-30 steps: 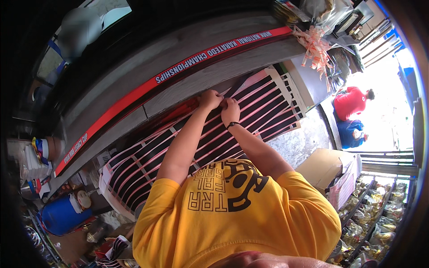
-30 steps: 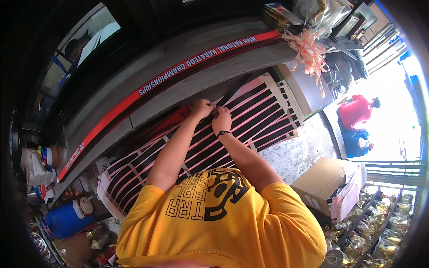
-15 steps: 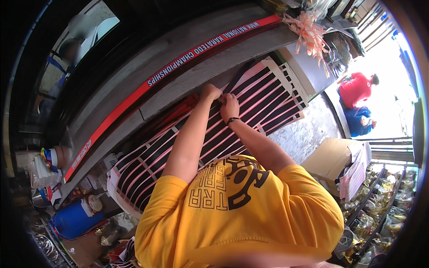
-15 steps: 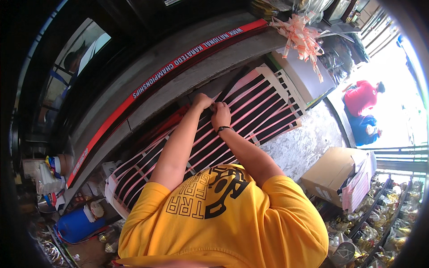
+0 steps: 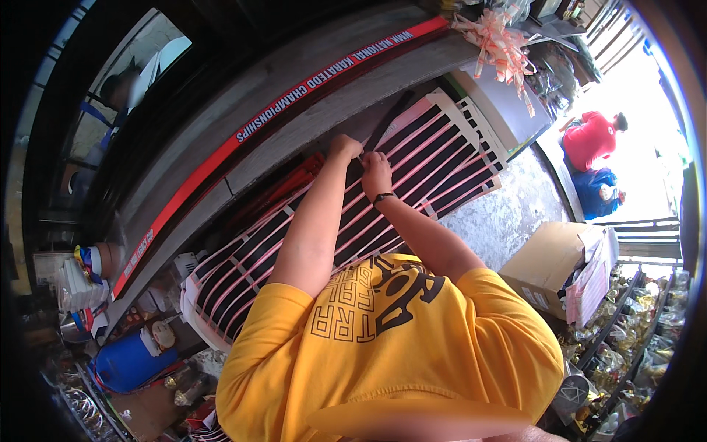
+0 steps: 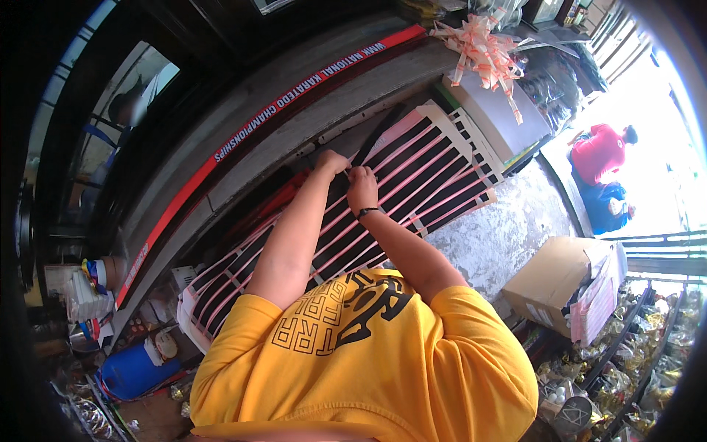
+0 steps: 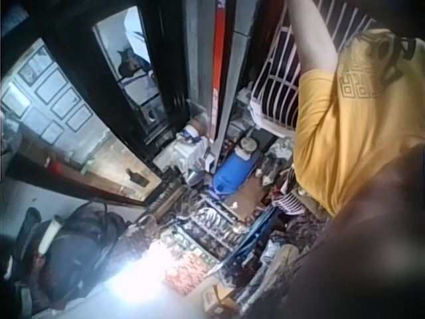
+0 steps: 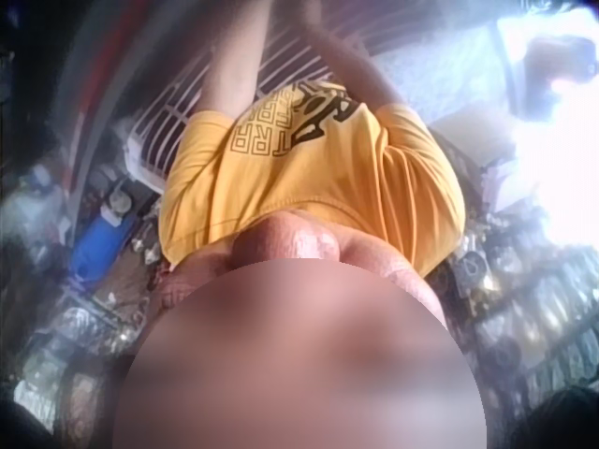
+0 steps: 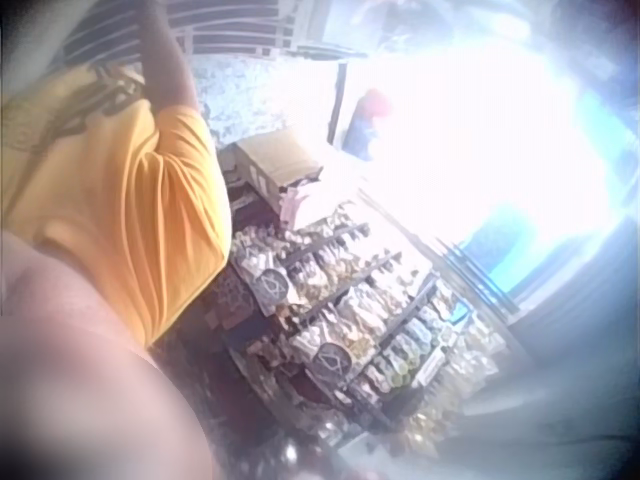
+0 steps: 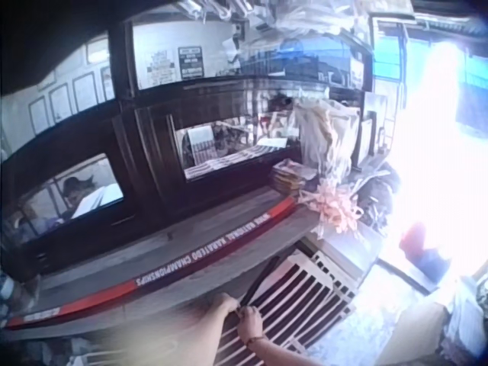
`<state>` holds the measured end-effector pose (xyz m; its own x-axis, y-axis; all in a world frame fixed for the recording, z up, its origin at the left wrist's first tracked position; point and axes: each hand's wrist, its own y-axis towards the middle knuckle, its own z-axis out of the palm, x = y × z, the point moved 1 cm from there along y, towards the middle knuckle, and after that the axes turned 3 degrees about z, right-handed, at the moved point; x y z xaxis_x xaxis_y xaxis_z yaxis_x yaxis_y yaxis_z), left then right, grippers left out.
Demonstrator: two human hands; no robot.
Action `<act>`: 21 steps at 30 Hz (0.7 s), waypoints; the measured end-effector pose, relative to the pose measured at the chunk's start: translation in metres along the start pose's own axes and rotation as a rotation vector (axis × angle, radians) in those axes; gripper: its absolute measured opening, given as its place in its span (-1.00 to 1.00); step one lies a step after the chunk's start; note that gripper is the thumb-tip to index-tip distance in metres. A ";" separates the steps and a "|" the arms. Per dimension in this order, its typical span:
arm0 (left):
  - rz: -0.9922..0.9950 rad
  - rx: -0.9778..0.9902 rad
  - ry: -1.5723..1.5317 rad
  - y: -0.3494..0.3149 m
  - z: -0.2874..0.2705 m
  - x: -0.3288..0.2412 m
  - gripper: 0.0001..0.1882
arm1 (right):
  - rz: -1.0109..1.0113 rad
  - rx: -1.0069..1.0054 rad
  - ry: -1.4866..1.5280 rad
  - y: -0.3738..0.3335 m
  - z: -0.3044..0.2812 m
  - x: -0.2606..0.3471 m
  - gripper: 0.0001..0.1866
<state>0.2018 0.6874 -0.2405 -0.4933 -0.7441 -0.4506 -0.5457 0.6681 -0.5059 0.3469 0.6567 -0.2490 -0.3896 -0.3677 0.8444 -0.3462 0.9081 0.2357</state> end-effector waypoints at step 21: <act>0.559 -0.933 -0.083 -0.117 0.024 0.035 -0.69 | 0.116 0.295 -0.119 0.040 -0.015 -0.014 -0.75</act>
<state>0.2647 0.5837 -0.2149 -0.8034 -0.3089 -0.5090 -0.5748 0.6254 0.5277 0.3511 0.7015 -0.2439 -0.5317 -0.3019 0.7913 -0.5189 0.8545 -0.0226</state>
